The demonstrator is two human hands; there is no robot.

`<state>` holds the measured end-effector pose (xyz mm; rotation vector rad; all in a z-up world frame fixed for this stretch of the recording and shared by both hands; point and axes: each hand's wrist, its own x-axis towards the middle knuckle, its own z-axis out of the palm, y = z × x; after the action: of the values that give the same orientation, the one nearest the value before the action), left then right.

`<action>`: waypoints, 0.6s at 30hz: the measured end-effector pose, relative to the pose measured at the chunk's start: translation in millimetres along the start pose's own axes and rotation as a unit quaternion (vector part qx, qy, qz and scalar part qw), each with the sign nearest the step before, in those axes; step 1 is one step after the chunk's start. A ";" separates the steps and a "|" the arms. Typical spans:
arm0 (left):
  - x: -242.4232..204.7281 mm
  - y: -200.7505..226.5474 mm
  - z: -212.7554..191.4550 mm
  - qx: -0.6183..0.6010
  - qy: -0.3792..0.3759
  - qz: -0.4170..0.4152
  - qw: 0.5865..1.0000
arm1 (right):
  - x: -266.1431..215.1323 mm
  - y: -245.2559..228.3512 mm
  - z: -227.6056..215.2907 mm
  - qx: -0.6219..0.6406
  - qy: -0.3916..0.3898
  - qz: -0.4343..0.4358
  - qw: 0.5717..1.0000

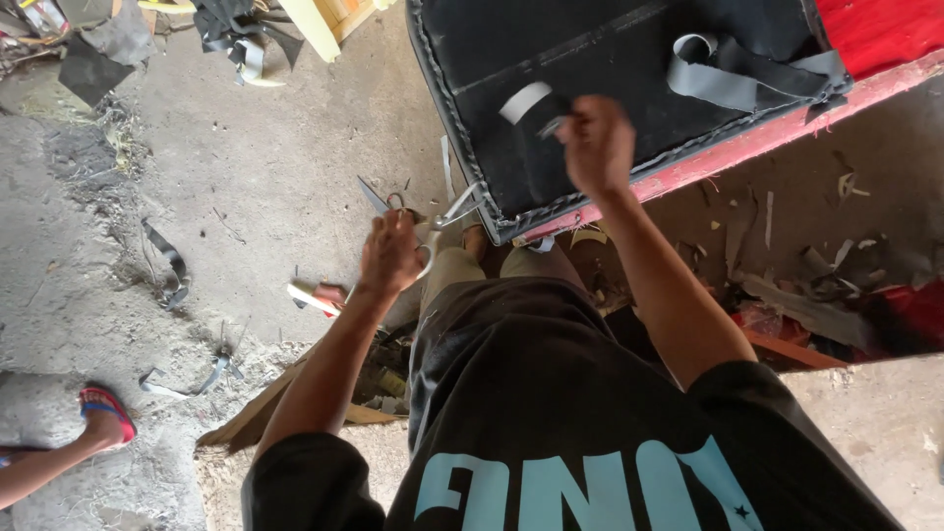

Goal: The person upholsters a seat by stretching a black cover with red stitching over a cushion. They use a staple gun to secure the cover to the underside of the seat base and then trim the excess material with scissors.

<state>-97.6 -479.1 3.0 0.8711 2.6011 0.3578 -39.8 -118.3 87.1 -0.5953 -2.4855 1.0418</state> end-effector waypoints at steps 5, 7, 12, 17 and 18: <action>-6.9 0.8 -24.6 0.047 -0.047 0.047 0.997 | -36.7 34.6 -7.6 -0.047 0.031 -0.051 0.997; -4.9 10.6 -28.6 0.070 -0.045 0.068 0.994 | -52.1 47.6 10.6 -0.074 0.051 -0.206 0.974; -1.3 24.4 -8.1 0.130 -0.021 0.071 0.989 | -100.8 61.2 53.1 -0.039 -0.083 -0.201 0.975; -3.1 38.2 27.0 0.169 0.004 0.023 0.985 | -114.2 59.7 55.1 -0.081 -0.096 -0.160 0.979; -1.0 40.2 34.3 0.178 0.008 0.009 0.984 | -112.7 55.5 52.4 -0.069 -0.089 -0.174 0.978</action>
<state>-61.3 -444.4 -13.5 1.0085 2.7176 -0.1041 41.8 -171.2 -8.1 -0.0951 -2.7030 0.8219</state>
